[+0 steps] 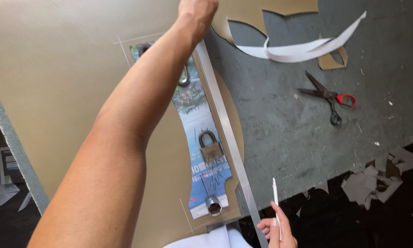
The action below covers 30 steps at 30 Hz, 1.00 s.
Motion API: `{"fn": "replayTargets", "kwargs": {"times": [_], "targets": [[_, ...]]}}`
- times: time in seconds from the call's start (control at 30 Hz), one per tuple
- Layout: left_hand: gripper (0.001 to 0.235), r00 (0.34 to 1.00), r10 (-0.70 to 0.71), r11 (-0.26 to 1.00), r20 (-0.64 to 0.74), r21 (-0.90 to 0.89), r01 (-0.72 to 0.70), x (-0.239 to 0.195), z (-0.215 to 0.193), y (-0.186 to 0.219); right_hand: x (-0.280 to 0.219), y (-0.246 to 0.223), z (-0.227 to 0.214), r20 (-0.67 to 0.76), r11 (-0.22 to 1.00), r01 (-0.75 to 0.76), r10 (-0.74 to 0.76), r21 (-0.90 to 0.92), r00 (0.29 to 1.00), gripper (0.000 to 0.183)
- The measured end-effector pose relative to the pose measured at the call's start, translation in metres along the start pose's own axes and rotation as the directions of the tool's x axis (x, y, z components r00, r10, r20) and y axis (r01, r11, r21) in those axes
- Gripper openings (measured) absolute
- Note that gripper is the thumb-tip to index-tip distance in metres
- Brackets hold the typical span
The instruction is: The person uses a ruler and white pencil to mark a curved line on a large sheet of tan material. They then use scissors to cut along the marked line, removing a shaped piece. The person also handles and folds yellow paper pieces on the workbench.
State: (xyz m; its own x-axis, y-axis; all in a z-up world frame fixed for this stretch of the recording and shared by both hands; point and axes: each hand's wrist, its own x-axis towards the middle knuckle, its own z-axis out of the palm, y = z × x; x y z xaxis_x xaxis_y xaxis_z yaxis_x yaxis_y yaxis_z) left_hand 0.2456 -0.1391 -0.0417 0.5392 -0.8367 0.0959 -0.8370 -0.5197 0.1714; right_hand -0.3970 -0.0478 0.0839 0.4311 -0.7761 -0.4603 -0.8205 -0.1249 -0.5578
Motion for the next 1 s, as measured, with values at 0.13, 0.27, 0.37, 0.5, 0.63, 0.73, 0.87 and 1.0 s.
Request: {"fn": "replayTargets", "kwargs": {"times": [0.13,0.27,0.37,0.5,0.63,0.73,0.87,1.0], "targets": [[0.029,0.998,0.019,0.999,-0.059,0.05,-0.016,-0.05,-0.023,0.013,-0.031,0.029,0.003,-0.091,0.999,0.014,-0.01,0.041,0.996,0.045],[0.031,0.88,0.031,0.952,-0.474,-0.253,-0.17,-0.151,-0.063,0.051,-0.039,-0.005,-0.007,-0.014,0.941,0.095,-0.096,0.323,0.995,0.042],[0.028,0.903,-0.059,0.869,-0.426,-0.467,-0.163,-0.26,-0.094,0.104,-0.023,-0.041,-0.014,0.017,0.925,0.236,-0.252,0.298,0.968,0.039],[0.021,0.965,-0.23,0.693,-0.124,-0.718,0.073,-0.392,-0.129,0.17,-0.012,-0.083,-0.016,-0.033,0.877,0.36,-0.369,0.317,0.929,0.029],[0.028,0.948,-0.318,0.6,0.022,-0.77,0.219,-0.462,-0.142,0.215,-0.01,-0.115,0.015,0.087,0.654,0.749,-0.756,0.104,0.648,0.02],[0.038,0.957,-0.289,0.61,0.032,-0.764,0.21,-0.479,-0.137,0.222,-0.016,-0.122,0.042,0.22,0.543,0.837,-0.827,0.07,0.518,0.037],[0.052,0.98,-0.2,0.663,0.025,-0.733,0.154,-0.489,-0.129,0.218,-0.017,-0.109,0.048,0.122,0.621,0.781,-0.781,0.06,0.612,0.038],[0.051,0.983,-0.182,0.668,0.012,-0.732,0.133,-0.491,-0.125,0.216,0.0,-0.09,0.033,0.005,0.792,0.598,-0.603,0.124,0.798,0.029]]}}
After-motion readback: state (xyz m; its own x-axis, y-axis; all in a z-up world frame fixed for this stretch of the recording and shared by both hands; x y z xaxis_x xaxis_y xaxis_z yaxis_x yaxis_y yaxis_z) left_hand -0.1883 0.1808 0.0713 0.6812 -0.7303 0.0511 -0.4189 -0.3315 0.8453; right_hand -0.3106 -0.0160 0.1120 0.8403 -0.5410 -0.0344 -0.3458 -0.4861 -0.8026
